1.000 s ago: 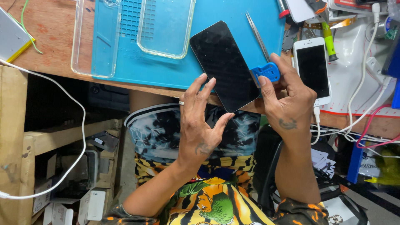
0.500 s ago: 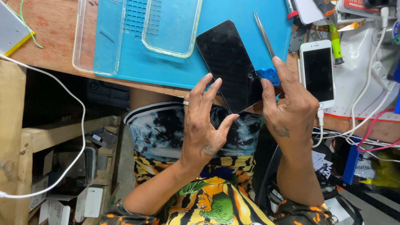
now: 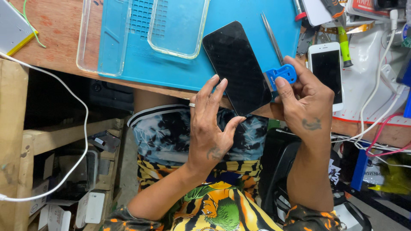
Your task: The person assembles a smartphone by aligning the back cover with the chassis, securing it, and then using a blue plastic pry tool to separate the screen from the frame. The person handles the phone, back cover, and pry tool throughout the process.
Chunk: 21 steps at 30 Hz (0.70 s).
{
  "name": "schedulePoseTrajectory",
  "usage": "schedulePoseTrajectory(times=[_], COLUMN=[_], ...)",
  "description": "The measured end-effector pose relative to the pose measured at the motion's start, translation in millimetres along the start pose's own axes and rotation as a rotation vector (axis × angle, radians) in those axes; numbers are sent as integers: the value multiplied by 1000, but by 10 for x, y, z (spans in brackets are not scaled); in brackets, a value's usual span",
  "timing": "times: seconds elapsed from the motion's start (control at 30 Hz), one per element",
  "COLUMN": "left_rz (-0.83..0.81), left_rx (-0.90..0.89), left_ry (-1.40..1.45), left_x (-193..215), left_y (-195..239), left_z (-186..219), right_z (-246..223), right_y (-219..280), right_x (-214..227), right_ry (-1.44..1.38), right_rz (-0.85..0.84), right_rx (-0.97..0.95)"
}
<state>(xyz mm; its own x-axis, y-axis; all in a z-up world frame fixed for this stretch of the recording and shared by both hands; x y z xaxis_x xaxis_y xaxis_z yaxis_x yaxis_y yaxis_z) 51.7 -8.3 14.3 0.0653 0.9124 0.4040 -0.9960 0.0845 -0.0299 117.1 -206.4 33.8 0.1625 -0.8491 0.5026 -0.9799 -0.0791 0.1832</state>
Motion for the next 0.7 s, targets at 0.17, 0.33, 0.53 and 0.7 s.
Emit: schedulePoseTrajectory(times=[0.17,0.33,0.53,0.7], left_rz=[-1,-1,10,2], left_rx=[0,4,-18,-4], left_ry=[-14,-17,-29,5], left_x=[-15,-24,5,18], left_y=[9,6,12,1], left_z=[9,18,40,32], right_z=[-58,-41,-59,38], right_y=[20,-15,-26,-54], right_x=[-17,28,7,-2], right_ry=[45,220,218,66], right_rz=[28,12,-7,-65], right_rx=[91,69,113,59])
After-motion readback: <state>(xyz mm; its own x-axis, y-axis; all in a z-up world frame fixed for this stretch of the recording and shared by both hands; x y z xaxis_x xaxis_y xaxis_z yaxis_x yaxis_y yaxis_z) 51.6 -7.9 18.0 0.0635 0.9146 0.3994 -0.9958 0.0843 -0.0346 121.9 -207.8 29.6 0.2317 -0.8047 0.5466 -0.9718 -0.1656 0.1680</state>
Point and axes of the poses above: each hand's wrist, its own y-axis away from the middle knuckle, its own x-axis out of the back of the hand, z = x × y, the point moved 8 cm from there along -y, towards the middle knuckle, and after that the axes turned 10 degrees about -z, right-handed, at the moved point
